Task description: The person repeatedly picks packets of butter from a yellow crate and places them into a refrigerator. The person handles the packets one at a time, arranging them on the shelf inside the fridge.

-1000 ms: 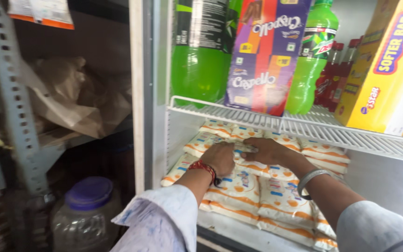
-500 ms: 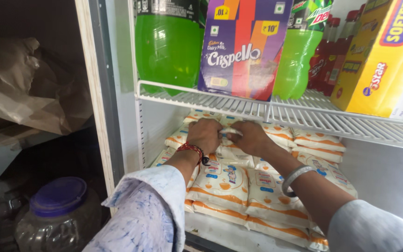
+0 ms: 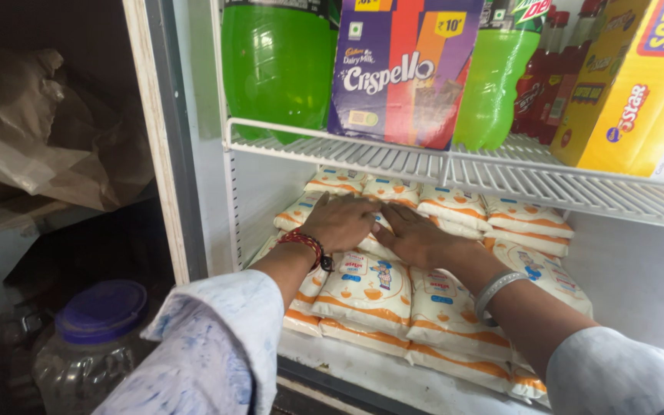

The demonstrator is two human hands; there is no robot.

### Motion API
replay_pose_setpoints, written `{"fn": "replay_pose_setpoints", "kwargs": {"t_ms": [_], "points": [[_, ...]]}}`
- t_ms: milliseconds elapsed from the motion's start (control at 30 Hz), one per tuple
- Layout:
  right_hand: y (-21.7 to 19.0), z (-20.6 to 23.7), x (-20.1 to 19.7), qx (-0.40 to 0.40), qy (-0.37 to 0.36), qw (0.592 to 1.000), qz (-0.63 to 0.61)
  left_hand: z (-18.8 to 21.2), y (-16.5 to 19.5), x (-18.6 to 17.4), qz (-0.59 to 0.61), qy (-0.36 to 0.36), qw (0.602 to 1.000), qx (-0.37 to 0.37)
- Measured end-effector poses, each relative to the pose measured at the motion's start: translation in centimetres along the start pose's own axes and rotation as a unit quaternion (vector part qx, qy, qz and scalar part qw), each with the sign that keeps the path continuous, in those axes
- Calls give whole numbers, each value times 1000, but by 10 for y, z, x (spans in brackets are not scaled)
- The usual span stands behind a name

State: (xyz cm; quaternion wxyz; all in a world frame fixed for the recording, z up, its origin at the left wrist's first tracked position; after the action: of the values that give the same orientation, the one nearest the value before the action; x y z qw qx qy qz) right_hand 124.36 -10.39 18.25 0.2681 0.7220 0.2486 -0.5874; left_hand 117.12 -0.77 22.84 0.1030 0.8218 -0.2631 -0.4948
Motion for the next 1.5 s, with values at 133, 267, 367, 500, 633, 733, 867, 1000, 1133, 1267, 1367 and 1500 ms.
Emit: {"fn": "replay_pose_setpoints", "kwargs": {"t_ms": [133,267,367,500,633,733,867,1000,1133,1267,1367,1500], "points": [[0,8,4,33,-54,997,49,11,-4,9,-102,-68,992,-22],[-11,21,-15,41,-85,995,29,16,1,7,-153,-86,984,-13],[-18,30,-27,89,-94,991,-9,28,18,-9,-157,-7,986,61],[-44,33,-55,113,0,993,-37,52,21,-33,-47,62,994,74],[-105,52,-84,14,152,984,-97,98,21,-63,86,99,990,57],[-159,80,-90,-14,154,964,-216,156,28,-97,169,149,973,49],[-248,135,-89,-62,126,935,-326,259,42,-145,176,215,959,49],[-354,185,-85,-151,54,889,-429,369,34,-199,134,211,965,-79],[-480,238,-81,-229,-94,799,-547,497,51,-265,95,241,959,-117],[-597,315,-70,-226,-267,700,-623,631,86,-322,4,279,938,-205],[-682,389,-76,-337,-341,612,-629,726,133,-354,-57,300,923,-233],[-776,482,-59,-427,-413,511,-621,849,176,-375,-208,272,873,-348]]}}
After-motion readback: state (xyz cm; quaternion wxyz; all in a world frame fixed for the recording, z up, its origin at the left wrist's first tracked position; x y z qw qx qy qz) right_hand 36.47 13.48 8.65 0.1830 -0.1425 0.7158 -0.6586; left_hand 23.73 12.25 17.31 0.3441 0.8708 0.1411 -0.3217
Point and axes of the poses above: each hand's wrist, its own z-axis away from the middle knuckle, its own x-axis out of the palm, y = z × x, the point moved 9 cm from there along -z, towards the middle knuckle, and after that the axes turned 10 degrees about z, right-handed, at the moved point
